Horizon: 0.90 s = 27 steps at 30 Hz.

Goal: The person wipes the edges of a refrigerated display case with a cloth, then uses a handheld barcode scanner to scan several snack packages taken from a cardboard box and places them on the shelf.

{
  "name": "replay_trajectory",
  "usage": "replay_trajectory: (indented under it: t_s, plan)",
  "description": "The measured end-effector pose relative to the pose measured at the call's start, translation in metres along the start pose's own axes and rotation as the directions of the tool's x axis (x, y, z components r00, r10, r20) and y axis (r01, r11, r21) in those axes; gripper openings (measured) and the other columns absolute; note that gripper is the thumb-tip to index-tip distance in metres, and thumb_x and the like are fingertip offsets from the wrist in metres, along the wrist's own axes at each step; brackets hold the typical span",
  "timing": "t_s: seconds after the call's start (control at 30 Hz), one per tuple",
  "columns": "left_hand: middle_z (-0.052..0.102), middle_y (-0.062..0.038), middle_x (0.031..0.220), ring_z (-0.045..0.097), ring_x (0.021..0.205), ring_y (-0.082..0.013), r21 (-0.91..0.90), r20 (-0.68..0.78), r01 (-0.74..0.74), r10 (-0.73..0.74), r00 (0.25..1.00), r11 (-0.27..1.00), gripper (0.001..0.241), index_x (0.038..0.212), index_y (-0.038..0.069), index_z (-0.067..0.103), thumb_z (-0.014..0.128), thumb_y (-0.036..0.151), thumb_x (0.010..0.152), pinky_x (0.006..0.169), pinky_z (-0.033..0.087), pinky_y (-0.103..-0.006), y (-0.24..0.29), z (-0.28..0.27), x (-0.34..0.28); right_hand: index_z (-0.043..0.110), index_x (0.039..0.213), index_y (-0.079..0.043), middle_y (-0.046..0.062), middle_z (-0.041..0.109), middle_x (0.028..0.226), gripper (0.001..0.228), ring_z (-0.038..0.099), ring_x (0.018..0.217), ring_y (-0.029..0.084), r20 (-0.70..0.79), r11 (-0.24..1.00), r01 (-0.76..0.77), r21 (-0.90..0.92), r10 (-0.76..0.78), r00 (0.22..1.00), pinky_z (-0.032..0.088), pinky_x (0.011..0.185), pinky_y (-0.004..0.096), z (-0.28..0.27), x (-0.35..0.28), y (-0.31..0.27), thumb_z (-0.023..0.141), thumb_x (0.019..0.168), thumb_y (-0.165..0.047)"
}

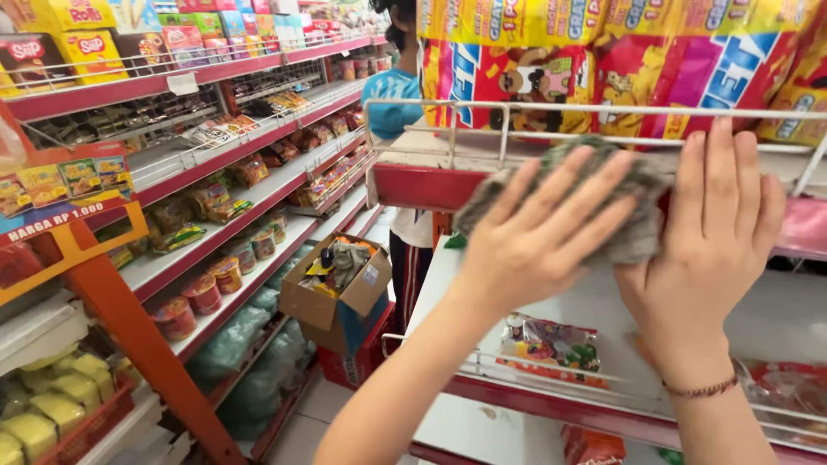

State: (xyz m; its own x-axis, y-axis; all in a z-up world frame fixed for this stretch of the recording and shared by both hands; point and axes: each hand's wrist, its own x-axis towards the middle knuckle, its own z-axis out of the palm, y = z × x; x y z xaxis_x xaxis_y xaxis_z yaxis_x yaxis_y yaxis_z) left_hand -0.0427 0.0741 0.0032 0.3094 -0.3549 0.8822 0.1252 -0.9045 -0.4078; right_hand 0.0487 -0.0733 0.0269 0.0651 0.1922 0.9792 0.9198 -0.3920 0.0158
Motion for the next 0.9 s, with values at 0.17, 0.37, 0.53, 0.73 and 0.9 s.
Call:
replay_trajectory:
  t_s: [0.17,0.37,0.53,0.73,0.9]
  plan:
    - [0.047,-0.011,0.159,0.043,0.150,-0.0332,0.086,-0.105,0.182,-0.173,0.979,0.980,0.039,0.140,0.011,0.065,0.062,0.016,0.102,0.131,0.021,-0.0506,-0.054,-0.026,-0.032,0.051,0.152,0.013,0.025,0.047,0.161,0.056,0.039,0.153,0.040,0.029,0.997,0.016,-0.073,-0.014,0.999,0.025,0.125,0.054,0.002,-0.010,0.001,0.053,0.101,-0.011]
    - [0.047,-0.010,0.159,0.041,0.153,-0.0370,-0.026,-0.220,0.336,-0.333,0.917,0.942,0.043,0.143,0.007,0.061,0.063,0.016,0.101,0.133,0.021,-0.0526,-0.034,-0.024,-0.024,0.052,0.152,0.012,0.023,0.049,0.160,0.057,0.040,0.153,0.038,0.019,0.994,0.033,-0.105,-0.032,0.999,0.027,0.125,0.053,0.000,-0.007,0.002,0.054,0.100,-0.011]
    - [0.046,-0.006,0.165,0.038,0.158,-0.0269,0.017,-0.021,0.038,-0.037,0.999,0.999,0.043,0.150,0.015,0.065,0.062,0.015,0.107,0.135,0.017,-0.0468,0.024,0.001,0.004,0.053,0.147,0.011,0.023,0.051,0.153,0.060,0.042,0.148,0.038,0.011,0.996,0.049,-0.078,-0.048,0.999,0.030,0.119,0.053,-0.003,-0.005,0.003,0.056,0.094,-0.016]
    - [0.042,-0.016,0.162,0.036,0.155,-0.0413,0.080,-0.177,0.285,-0.267,0.947,0.955,0.043,0.143,0.019,0.064,0.065,0.014,0.100,0.131,0.025,-0.0550,-0.015,-0.010,-0.019,0.053,0.149,0.010,0.021,0.051,0.153,0.054,0.044,0.148,0.036,0.009,0.988,0.047,-0.145,-0.046,0.999,0.030,0.120,0.052,-0.001,-0.006,0.003,0.054,0.099,-0.011]
    - [0.036,-0.030,0.160,0.035,0.151,-0.0511,0.021,-0.242,0.457,-0.439,0.865,0.889,0.055,0.142,0.007,0.061,0.061,0.009,0.087,0.127,0.029,-0.0597,-0.036,-0.024,-0.046,0.051,0.151,0.010,0.020,0.049,0.156,0.052,0.042,0.151,0.035,-0.006,0.994,0.043,-0.100,-0.044,0.999,0.028,0.123,0.049,0.004,-0.006,0.005,0.053,0.103,-0.010]
